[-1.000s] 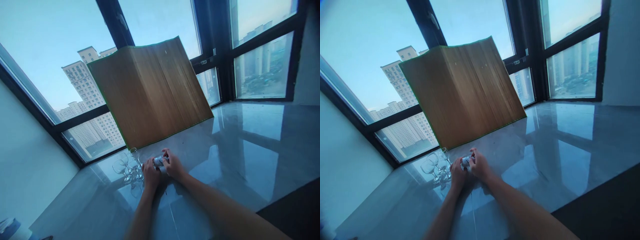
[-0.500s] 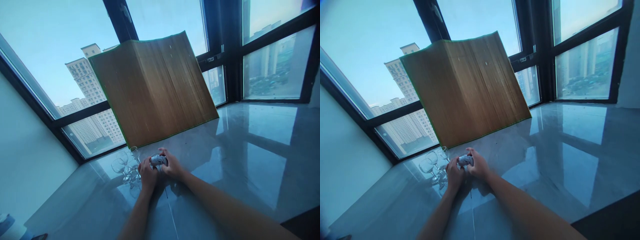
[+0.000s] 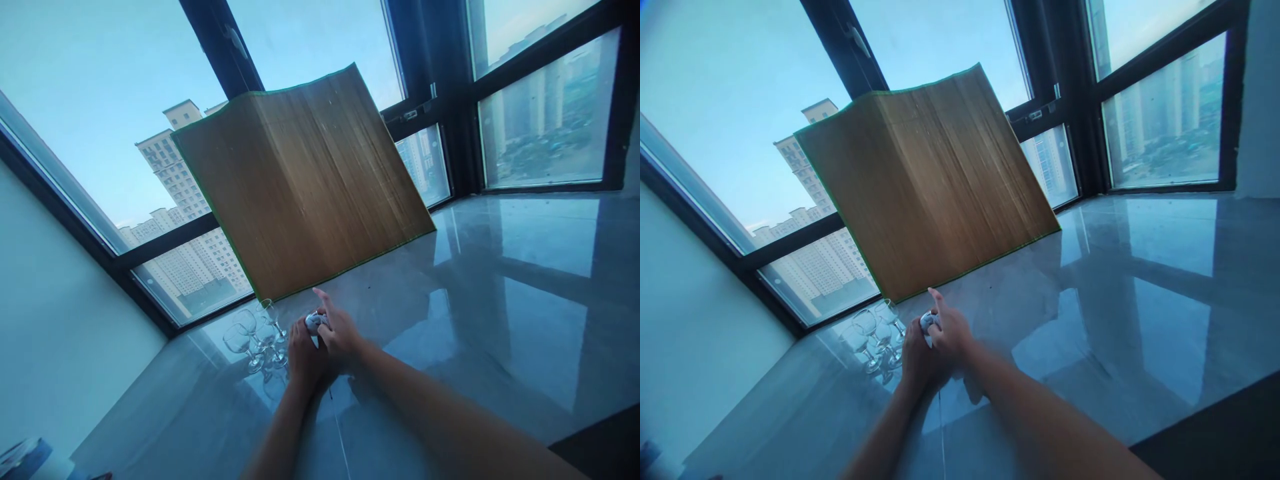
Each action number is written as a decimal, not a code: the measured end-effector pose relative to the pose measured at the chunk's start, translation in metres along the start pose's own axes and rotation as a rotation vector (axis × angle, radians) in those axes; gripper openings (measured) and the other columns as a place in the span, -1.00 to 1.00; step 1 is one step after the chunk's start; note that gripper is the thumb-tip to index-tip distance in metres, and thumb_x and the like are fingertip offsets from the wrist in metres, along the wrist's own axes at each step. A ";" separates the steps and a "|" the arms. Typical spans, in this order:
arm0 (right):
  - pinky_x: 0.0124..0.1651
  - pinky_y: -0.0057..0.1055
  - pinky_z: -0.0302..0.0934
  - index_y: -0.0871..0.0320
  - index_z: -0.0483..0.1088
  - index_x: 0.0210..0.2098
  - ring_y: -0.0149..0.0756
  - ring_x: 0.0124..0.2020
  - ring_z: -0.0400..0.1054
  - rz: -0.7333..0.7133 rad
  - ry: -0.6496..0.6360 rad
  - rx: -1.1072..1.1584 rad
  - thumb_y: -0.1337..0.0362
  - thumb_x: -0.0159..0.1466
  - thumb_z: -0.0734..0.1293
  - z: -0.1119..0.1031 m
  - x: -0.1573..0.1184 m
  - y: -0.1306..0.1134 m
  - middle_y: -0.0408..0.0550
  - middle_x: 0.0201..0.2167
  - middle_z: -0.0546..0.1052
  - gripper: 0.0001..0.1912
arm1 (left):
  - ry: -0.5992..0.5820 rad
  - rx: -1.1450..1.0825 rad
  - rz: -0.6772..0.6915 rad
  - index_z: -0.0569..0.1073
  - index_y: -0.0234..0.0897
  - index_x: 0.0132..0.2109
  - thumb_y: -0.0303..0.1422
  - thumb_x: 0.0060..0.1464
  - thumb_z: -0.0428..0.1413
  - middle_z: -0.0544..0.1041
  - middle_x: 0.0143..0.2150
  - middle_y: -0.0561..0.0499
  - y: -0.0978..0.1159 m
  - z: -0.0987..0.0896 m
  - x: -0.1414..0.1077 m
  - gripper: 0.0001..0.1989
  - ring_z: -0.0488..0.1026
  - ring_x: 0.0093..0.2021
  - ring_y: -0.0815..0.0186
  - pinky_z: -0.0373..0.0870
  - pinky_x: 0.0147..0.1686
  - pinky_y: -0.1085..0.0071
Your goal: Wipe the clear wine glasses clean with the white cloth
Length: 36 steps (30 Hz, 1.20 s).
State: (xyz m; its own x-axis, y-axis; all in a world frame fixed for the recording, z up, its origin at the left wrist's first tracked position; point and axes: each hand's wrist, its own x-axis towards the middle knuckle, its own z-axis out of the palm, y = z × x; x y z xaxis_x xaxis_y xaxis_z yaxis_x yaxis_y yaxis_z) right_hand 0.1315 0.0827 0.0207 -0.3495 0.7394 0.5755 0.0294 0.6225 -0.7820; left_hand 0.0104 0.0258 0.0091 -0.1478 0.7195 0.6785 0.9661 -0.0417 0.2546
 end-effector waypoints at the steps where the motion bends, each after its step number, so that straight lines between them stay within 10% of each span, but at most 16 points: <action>1: -0.07 -0.31 0.27 0.08 0.01 0.43 -0.20 -0.23 0.45 0.014 -0.013 0.006 0.38 0.08 0.25 -0.002 0.000 0.000 -0.07 -0.18 0.60 -0.09 | -0.021 0.009 -0.006 0.41 -0.25 -0.01 -0.37 0.11 0.13 0.54 -0.13 -0.13 0.002 -0.001 0.000 -0.72 0.49 -0.08 0.11 0.40 -0.06 0.23; 36: -0.18 -0.32 0.31 0.17 0.40 0.05 -0.20 -0.29 0.47 0.072 0.084 -0.020 0.14 0.25 0.27 0.002 0.003 0.013 -0.02 -0.28 0.60 -0.59 | -0.290 0.070 -0.139 0.42 -0.21 -0.14 -0.15 0.13 0.20 0.62 -0.24 -0.06 0.012 -0.018 0.002 -0.73 0.57 -0.27 0.16 0.16 -0.40 0.37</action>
State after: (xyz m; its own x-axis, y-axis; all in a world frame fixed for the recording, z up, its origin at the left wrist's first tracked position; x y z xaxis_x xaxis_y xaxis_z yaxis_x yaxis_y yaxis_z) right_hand 0.1289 0.0923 0.0111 -0.2658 0.8006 0.5371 0.0703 0.5717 -0.8174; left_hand 0.0177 0.0145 0.0263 -0.2221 0.8829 0.4136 0.9547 0.1107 0.2762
